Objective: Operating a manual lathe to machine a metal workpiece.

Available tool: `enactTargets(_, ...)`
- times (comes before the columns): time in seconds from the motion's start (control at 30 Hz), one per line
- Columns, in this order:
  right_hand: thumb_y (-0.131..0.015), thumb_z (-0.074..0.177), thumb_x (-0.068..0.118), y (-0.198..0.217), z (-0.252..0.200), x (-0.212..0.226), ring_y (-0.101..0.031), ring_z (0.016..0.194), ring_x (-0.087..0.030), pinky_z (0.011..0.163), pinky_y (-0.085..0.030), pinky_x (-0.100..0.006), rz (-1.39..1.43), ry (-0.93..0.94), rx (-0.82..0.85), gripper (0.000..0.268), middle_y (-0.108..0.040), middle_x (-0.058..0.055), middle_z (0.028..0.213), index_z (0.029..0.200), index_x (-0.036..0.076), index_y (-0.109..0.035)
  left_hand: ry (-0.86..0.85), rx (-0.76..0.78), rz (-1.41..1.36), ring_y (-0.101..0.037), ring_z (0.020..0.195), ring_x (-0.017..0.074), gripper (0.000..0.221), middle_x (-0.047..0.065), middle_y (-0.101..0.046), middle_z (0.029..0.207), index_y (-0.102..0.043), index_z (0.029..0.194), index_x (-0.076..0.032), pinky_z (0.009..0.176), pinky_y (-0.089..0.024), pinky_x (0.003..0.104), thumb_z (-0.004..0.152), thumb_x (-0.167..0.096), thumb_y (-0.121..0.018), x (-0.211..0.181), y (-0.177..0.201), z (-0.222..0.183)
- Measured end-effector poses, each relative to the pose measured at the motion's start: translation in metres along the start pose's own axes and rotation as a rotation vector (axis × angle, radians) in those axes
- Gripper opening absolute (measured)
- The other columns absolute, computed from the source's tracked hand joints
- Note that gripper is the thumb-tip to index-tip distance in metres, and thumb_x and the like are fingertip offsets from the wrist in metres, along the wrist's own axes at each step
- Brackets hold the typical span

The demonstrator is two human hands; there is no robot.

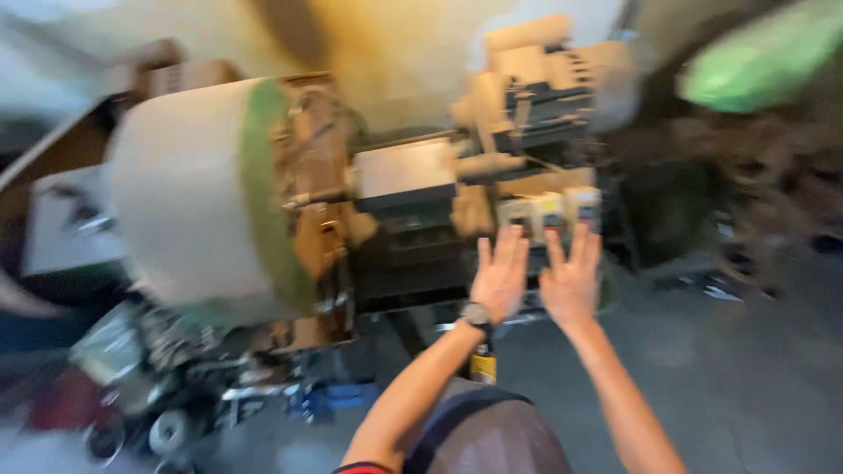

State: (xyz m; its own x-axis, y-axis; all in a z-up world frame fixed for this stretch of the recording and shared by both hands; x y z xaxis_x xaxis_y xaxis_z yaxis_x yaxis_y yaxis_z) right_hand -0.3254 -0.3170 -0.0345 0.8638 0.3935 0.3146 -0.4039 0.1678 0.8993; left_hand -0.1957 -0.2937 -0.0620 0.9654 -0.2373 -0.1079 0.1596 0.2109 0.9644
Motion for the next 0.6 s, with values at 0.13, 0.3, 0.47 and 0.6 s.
enactTargets(0.13,-0.071,0.084,0.019,-0.022,0.0,-0.013,-0.022,0.151,-0.057,0.113,-0.034,-0.069,-0.073,0.003,0.128,0.086,-0.02,-0.031,0.168,0.162,0.02,-0.037,0.043,0.008,-0.03,-0.023,0.159,0.0349,0.069,0.021,-0.024,0.17,-0.039,0.154,0.004,0.124,-0.021,0.066,0.09,-0.016,-0.055,0.005,-0.008,0.001)
enactTargets(0.3,-0.068,0.088,0.022,-0.025,-0.007,-0.023,-0.021,0.154,-0.058,0.114,-0.034,-0.071,-0.026,-0.001,0.155,0.084,-0.018,-0.033,0.17,0.164,0.022,-0.034,0.043,0.065,-0.042,-0.023,0.16,0.0322,0.076,0.017,-0.022,0.171,-0.038,0.156,0.003,0.123,-0.023,0.065,0.085,-0.017,-0.058,0.008,0.002,0.003)
enactTargets(0.47,-0.066,0.093,0.022,-0.031,-0.009,-0.028,-0.02,0.154,-0.061,0.118,-0.033,-0.072,-0.023,0.03,0.14,0.08,-0.015,-0.034,0.171,0.167,0.024,-0.033,0.036,0.047,-0.038,-0.022,0.162,0.0304,0.077,0.015,-0.021,0.173,-0.039,0.158,0.001,0.124,-0.027,0.065,0.086,-0.018,-0.06,0.009,0.009,0.001)
enactTargets(0.6,-0.066,0.091,0.02,-0.032,0.0,-0.028,-0.039,0.143,-0.06,0.107,-0.045,-0.064,-0.007,-0.014,0.132,0.076,-0.014,-0.033,0.172,0.162,0.023,-0.04,0.046,0.079,-0.102,-0.021,0.162,0.0319,0.081,0.016,-0.022,0.173,-0.041,0.154,0.002,0.123,-0.028,0.067,0.082,-0.025,-0.067,0.008,0.018,0.009)
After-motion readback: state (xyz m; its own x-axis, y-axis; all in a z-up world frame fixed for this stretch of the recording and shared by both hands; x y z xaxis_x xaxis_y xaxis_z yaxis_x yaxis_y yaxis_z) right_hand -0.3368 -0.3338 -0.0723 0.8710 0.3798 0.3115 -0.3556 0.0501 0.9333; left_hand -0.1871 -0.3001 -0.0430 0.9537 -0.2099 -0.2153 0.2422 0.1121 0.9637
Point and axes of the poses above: each hand's wrist, its own z-axis towards the middle knuckle, its own y-axis out of the back of the hand, x = y × z, the point moved 5 cm from there along z, towards the middle knuckle
